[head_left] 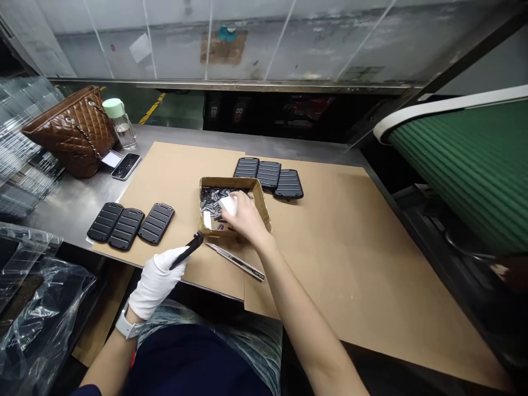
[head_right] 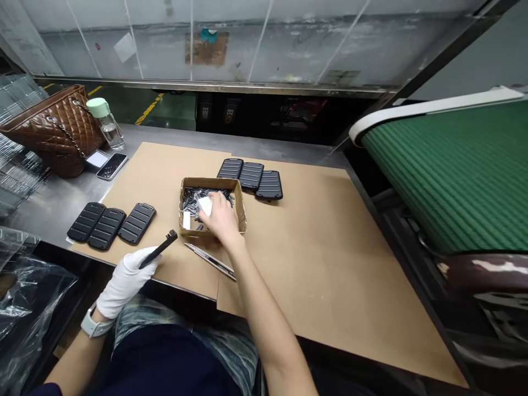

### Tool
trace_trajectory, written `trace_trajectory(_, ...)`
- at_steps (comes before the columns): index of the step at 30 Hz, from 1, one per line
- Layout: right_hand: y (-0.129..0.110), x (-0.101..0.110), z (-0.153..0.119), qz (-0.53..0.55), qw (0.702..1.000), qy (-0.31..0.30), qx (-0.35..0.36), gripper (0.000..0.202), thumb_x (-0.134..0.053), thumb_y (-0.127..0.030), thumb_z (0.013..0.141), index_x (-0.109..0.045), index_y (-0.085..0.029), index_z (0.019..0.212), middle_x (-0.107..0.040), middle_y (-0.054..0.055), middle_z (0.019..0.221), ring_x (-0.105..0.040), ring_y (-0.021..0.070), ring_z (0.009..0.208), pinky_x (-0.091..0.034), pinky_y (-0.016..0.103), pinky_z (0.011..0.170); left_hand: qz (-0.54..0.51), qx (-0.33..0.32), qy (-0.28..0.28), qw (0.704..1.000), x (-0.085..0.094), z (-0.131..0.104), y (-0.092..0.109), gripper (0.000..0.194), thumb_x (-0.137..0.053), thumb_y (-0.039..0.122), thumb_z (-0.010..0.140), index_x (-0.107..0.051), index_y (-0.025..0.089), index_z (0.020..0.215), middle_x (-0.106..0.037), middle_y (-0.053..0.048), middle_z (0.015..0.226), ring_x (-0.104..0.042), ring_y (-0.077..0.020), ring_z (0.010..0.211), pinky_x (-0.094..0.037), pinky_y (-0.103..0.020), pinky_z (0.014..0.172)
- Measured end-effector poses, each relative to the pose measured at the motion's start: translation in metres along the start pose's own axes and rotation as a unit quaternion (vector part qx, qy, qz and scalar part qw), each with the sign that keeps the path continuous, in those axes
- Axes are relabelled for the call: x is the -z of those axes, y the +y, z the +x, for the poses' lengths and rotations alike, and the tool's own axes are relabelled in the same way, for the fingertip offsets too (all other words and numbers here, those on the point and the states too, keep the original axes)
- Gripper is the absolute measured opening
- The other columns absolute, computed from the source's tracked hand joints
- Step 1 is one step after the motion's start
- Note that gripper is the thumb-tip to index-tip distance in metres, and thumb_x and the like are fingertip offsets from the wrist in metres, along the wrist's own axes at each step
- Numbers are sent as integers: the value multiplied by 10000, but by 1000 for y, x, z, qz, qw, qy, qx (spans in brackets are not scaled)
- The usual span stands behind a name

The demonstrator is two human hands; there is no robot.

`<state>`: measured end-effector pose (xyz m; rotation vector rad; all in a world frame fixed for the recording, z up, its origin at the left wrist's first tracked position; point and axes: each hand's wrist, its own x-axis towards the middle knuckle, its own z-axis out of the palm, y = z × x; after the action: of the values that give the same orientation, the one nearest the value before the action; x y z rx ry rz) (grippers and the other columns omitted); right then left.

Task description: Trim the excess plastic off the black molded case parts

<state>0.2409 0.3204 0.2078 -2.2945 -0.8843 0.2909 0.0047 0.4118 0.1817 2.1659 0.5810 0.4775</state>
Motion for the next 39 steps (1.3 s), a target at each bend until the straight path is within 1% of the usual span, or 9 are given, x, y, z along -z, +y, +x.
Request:
trace_trajectory(3,-12,-10,-40,119,987,-27,103,413,-457,-421,900,-537,-208,1244,-501,124,1400,-448,277,1310,-362,469,1071,-24,19,-19,999,-1,1,3,295,-550,324,874,-681,217,1115,-736,-42,1059,-697,-197,945,-530,-323,908)
trace_trajectory(5,-21,-20,-70,169,972,-21,161,411,-398,-446,922,-578,-219,1213,-525,128,1383,-477,280,1284,-372,486,1058,-42,22,-30,998,-3,1,5,273,-548,313,876,-695,216,1084,-744,-43,1029,-704,-197,901,-544,-316,866)
trace_trajectory(9,-34,-36,-100,114,953,16,280,347,-568,-408,832,-647,-261,1136,-529,111,1387,-491,303,1253,-385,492,1039,-58,1,-33,998,-7,-1,4,184,-575,261,850,-729,216,940,-759,-36,896,-700,-184,748,-564,-297,741)
trace_trajectory(14,-34,-38,-92,129,959,90,237,328,-504,-359,868,-634,-239,1145,-547,121,1361,-505,303,1236,-400,507,1010,-58,-1,-2,998,-10,-6,2,228,-545,260,871,-714,201,1012,-755,-52,920,-698,-176,772,-555,-296,773)
trace_trajectory(23,-40,-35,-102,144,952,69,262,318,-589,-354,816,-665,-252,1108,-545,111,1366,-507,298,1231,-379,497,1031,-80,-15,24,996,-10,-9,6,202,-561,278,868,-718,170,934,-746,-43,805,-670,-157,655,-551,-257,653)
trace_trajectory(27,-31,-28,-79,279,954,3,107,334,-567,-464,815,-695,-237,1025,-650,91,1231,-550,291,1185,-377,489,1039,-53,-109,29,992,-6,-9,11,184,-575,219,856,-734,192,945,-756,-47,812,-696,-171,677,-561,-271,682)
trace_trajectory(30,-26,-21,-65,472,877,-80,-29,562,-393,-642,852,-645,-218,1121,-699,95,1118,-627,278,1066,-486,456,916,-62,-120,58,989,-3,-10,16,165,-600,194,838,-739,192,929,-760,-51,824,-704,-178,679,-568,-264,664)
trace_trajectory(34,-27,-14,-68,629,758,-143,-96,739,-141,-732,861,-509,-264,1298,-644,85,1244,-615,251,1119,-502,448,911,-59,-119,85,988,-4,-9,17,152,-631,172,818,-732,169,931,-763,-59,850,-708,-176,688,-571,-258,687)
trace_trajectory(39,-28,-11,-77,679,709,-151,-112,805,-118,-786,819,-515,-277,1299,-581,67,1343,-566,239,1203,-437,439,1018,-59,-133,69,987,-6,-10,13,181,-616,192,831,-733,178,968,-763,-65,900,-718,-192,750,-576,-271,716)
